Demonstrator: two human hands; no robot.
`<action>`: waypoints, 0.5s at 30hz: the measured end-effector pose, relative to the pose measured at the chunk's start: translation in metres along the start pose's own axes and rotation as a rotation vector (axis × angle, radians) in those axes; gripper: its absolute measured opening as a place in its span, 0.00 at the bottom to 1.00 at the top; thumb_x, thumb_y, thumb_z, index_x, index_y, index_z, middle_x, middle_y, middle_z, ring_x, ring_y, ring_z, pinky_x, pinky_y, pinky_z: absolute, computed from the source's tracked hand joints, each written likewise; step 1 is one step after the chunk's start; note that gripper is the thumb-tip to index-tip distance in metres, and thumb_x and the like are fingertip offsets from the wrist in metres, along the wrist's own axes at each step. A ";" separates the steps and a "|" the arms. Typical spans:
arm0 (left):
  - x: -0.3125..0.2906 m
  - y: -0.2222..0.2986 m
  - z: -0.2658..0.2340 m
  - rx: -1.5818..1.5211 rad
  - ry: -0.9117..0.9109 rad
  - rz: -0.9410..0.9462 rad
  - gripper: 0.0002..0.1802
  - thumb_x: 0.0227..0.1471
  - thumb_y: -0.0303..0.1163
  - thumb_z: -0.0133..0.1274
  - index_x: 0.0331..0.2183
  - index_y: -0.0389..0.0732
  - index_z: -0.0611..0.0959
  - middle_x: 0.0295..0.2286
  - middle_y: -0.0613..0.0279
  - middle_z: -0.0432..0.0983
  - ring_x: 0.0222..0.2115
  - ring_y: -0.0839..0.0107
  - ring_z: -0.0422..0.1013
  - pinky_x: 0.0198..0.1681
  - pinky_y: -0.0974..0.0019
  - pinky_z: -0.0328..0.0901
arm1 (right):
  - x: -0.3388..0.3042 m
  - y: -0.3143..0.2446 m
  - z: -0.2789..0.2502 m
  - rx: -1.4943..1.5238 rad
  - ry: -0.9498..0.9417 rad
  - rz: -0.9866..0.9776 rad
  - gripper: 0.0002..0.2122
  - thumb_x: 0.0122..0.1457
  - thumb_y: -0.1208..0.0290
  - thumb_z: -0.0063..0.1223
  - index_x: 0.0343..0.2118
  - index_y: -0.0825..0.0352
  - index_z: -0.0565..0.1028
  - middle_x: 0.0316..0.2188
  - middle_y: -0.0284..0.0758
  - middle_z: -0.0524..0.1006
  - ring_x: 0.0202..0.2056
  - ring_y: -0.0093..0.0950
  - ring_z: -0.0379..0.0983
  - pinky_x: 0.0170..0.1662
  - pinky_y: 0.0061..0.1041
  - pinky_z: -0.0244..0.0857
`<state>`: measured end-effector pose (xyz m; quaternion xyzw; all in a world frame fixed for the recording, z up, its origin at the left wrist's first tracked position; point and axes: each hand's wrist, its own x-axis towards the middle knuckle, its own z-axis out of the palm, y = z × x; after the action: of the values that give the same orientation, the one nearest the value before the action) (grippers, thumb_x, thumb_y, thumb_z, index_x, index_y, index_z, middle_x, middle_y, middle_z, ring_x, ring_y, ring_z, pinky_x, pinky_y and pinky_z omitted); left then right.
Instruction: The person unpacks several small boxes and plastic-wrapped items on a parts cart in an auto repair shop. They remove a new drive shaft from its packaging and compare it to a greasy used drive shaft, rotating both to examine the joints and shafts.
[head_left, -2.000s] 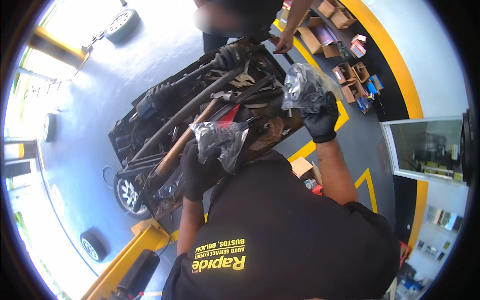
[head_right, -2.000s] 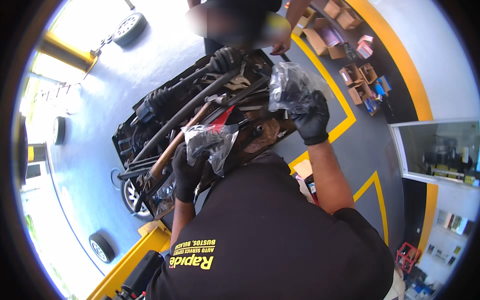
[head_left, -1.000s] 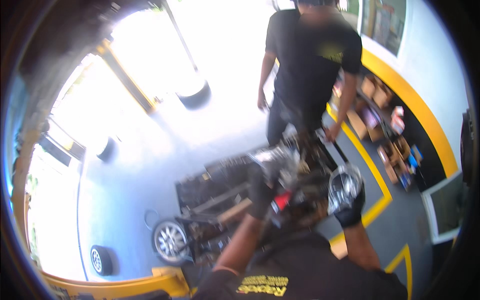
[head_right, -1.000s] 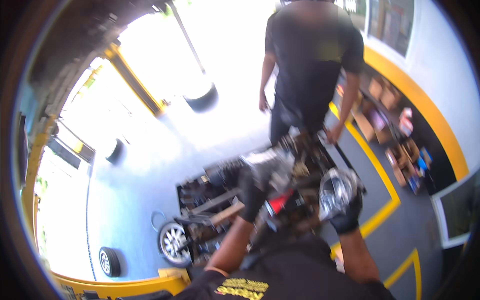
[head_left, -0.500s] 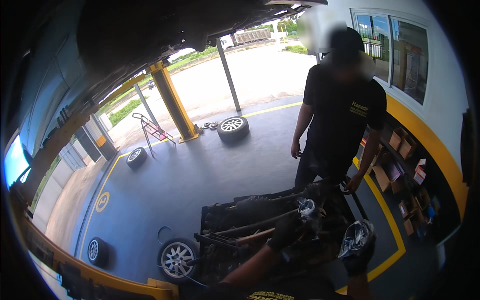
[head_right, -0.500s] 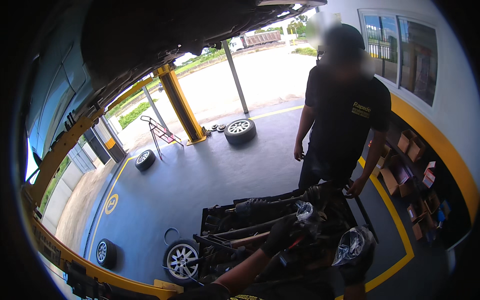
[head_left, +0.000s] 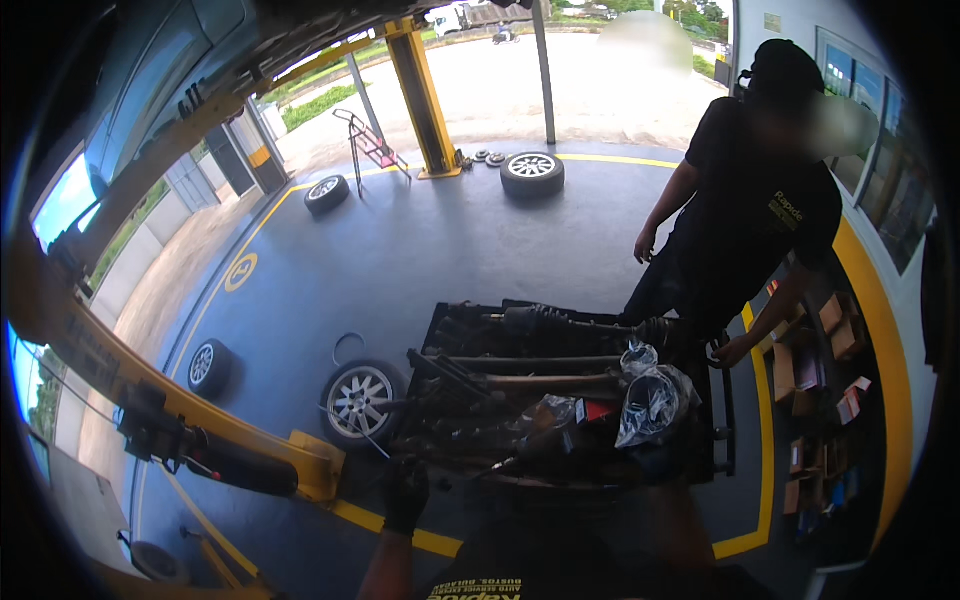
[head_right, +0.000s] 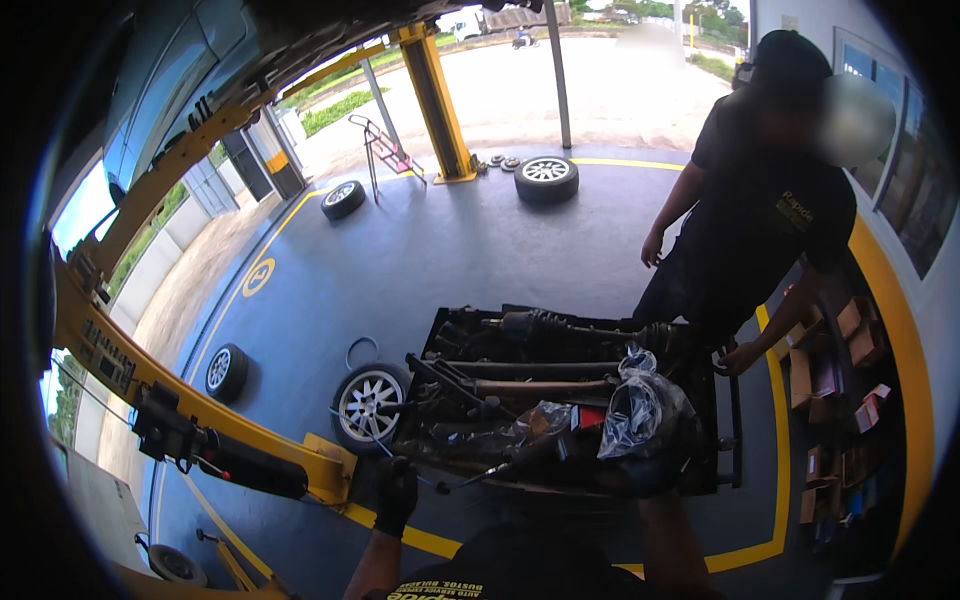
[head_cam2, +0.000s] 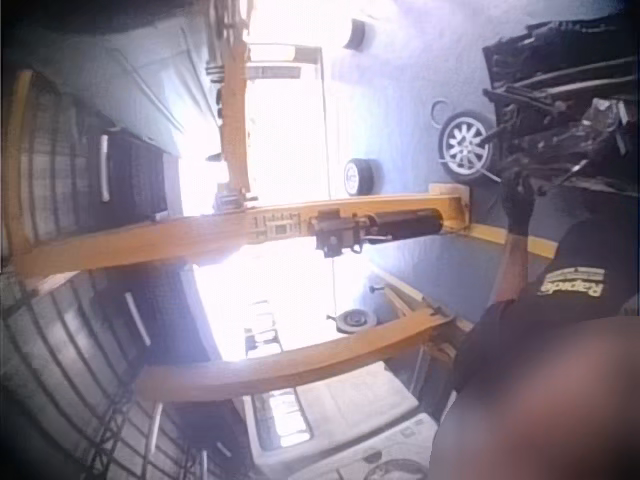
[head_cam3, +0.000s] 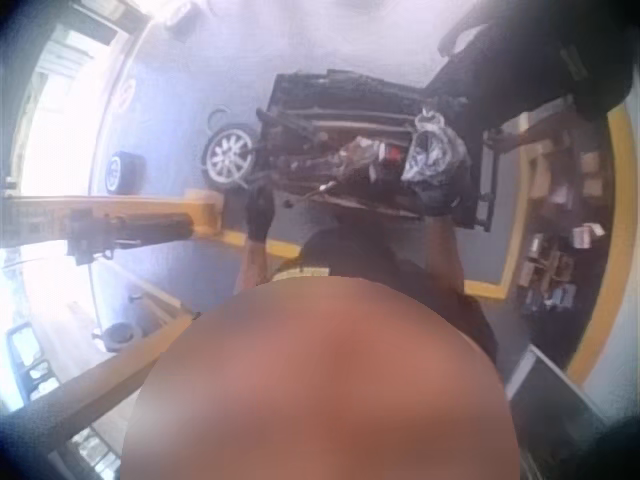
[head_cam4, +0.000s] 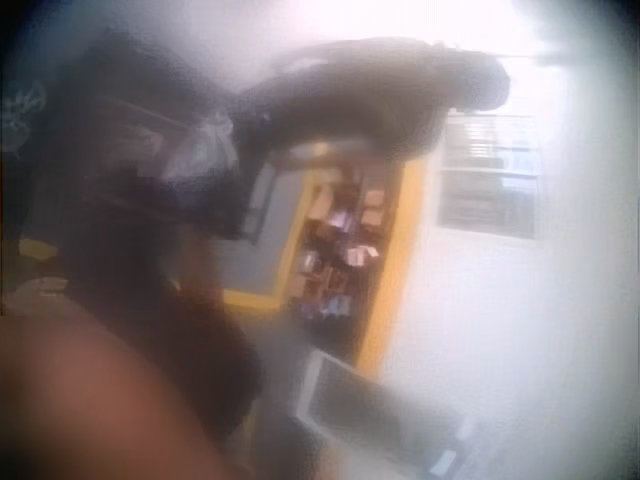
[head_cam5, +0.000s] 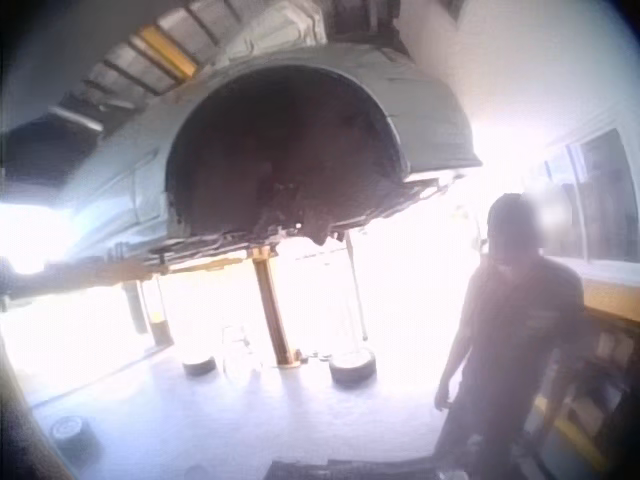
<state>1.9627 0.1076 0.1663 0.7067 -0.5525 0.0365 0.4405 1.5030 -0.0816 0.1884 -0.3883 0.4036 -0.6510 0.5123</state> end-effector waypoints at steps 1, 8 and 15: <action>-0.020 -0.024 -0.011 0.045 -0.063 -0.284 0.08 0.60 0.32 0.64 0.39 0.40 0.86 0.34 0.53 0.82 0.39 0.52 0.81 0.43 0.54 0.74 | -0.007 0.006 0.005 0.041 -0.008 0.055 0.33 0.63 0.49 0.63 0.66 0.64 0.71 0.61 0.42 0.77 0.64 0.40 0.73 0.70 0.44 0.63; -0.145 -0.132 -0.078 0.086 0.066 -0.732 0.12 0.58 0.36 0.64 0.32 0.37 0.84 0.28 0.52 0.83 0.32 0.50 0.80 0.38 0.53 0.72 | -0.029 0.034 0.095 0.382 -0.334 0.252 0.28 0.72 0.47 0.49 0.65 0.64 0.72 0.61 0.39 0.78 0.62 0.39 0.74 0.69 0.44 0.66; -0.140 -0.257 -0.162 0.013 0.047 -0.789 0.10 0.58 0.34 0.64 0.33 0.37 0.85 0.28 0.54 0.84 0.30 0.58 0.81 0.37 0.57 0.73 | -0.087 0.094 0.259 0.607 -0.569 0.454 0.26 0.73 0.51 0.52 0.67 0.61 0.71 0.63 0.37 0.75 0.63 0.37 0.73 0.68 0.45 0.68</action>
<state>2.1877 0.3197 0.0400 0.8664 -0.2281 -0.1162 0.4288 1.7897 -0.0439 0.1899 -0.2860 0.1134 -0.4788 0.8223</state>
